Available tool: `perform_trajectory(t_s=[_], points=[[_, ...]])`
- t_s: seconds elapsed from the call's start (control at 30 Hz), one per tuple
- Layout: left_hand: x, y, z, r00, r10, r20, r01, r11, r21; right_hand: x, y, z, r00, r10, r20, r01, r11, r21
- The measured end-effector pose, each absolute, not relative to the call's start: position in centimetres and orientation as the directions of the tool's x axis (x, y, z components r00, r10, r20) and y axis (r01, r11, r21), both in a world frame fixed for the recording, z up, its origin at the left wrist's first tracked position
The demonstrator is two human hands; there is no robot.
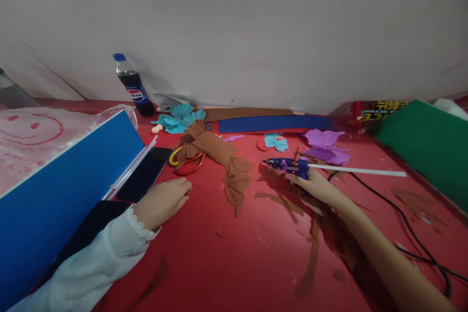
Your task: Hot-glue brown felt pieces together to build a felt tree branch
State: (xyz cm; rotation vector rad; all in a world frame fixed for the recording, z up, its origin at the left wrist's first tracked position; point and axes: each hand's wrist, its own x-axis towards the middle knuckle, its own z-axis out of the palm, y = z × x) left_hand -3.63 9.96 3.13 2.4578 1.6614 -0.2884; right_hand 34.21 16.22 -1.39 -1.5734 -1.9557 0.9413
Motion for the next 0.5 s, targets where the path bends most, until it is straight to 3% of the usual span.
perform_trajectory(t_s=[0.13, 0.33, 0.5], points=[[-3.3, 10.1, 3.0, 0.404, 0.887, -0.225, 0.905, -0.424, -0.045, 34.1, 16.1, -1.3, -0.253, 0.964, -0.077, 0.638, 0.107, -0.763], [-1.5, 10.8, 2.9, 0.516, 0.841, -0.164, 0.850, -0.526, -0.022, 34.2, 16.3, -1.6, -0.246, 0.967, -0.074, 0.654, 0.109, -0.749], [0.2, 11.3, 2.8, 0.563, 0.803, -0.196, 0.812, -0.581, -0.048, 34.5, 16.4, -1.9, -0.213, 0.971, -0.110, 0.671, 0.064, -0.739]])
